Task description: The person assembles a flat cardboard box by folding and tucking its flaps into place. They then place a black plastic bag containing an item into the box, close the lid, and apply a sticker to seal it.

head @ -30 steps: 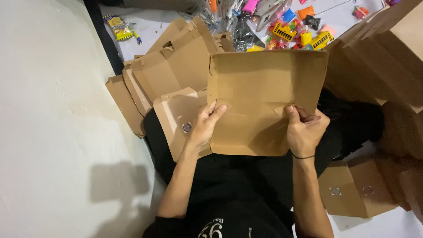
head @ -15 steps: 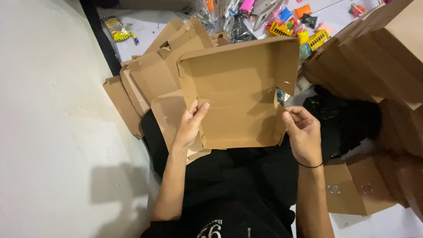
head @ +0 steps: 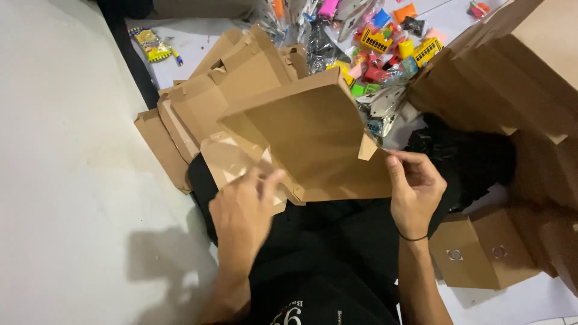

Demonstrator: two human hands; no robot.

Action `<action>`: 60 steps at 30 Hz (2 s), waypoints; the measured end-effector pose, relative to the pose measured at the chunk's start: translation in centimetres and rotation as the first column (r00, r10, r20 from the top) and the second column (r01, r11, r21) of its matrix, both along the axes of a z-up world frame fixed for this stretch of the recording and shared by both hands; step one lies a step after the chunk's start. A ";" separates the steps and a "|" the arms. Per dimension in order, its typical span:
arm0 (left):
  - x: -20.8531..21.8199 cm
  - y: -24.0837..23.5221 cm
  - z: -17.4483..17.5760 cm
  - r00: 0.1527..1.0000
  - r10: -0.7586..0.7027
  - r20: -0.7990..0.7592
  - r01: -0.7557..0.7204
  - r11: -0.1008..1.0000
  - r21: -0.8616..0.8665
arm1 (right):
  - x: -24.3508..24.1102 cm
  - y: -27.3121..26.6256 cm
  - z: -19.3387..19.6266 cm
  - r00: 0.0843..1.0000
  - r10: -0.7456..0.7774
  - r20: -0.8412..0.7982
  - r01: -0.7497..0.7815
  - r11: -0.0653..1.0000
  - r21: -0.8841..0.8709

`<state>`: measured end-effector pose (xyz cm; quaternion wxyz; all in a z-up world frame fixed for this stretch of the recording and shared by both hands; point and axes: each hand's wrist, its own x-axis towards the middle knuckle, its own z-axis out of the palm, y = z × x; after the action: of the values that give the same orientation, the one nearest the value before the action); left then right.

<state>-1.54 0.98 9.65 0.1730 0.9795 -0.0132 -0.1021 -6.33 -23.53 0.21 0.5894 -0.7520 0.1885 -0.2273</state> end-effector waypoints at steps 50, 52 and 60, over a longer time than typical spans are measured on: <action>2.3 -8.6 -10.2 0.944 -0.030 -0.327 -0.326 -0.223 -0.919 | 4.6 0.2 4.1 0.906 0.380 0.188 -0.322 0.905 -0.279; 2.7 -7.8 -9.1 0.938 -0.006 -0.348 -0.344 -0.158 -0.925 | 4.5 0.0 4.8 0.879 0.459 0.130 -0.376 0.835 -0.402; 2.7 -8.4 -8.8 0.946 0.003 -0.325 -0.317 -0.212 -0.924 | 4.2 0.7 5.4 0.884 0.438 0.162 -0.347 0.848 -0.400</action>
<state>1.12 -7.38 0.88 0.8736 0.4651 0.0575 -0.1311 -2.11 -22.88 5.62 0.4946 -0.8350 -0.0900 -0.2236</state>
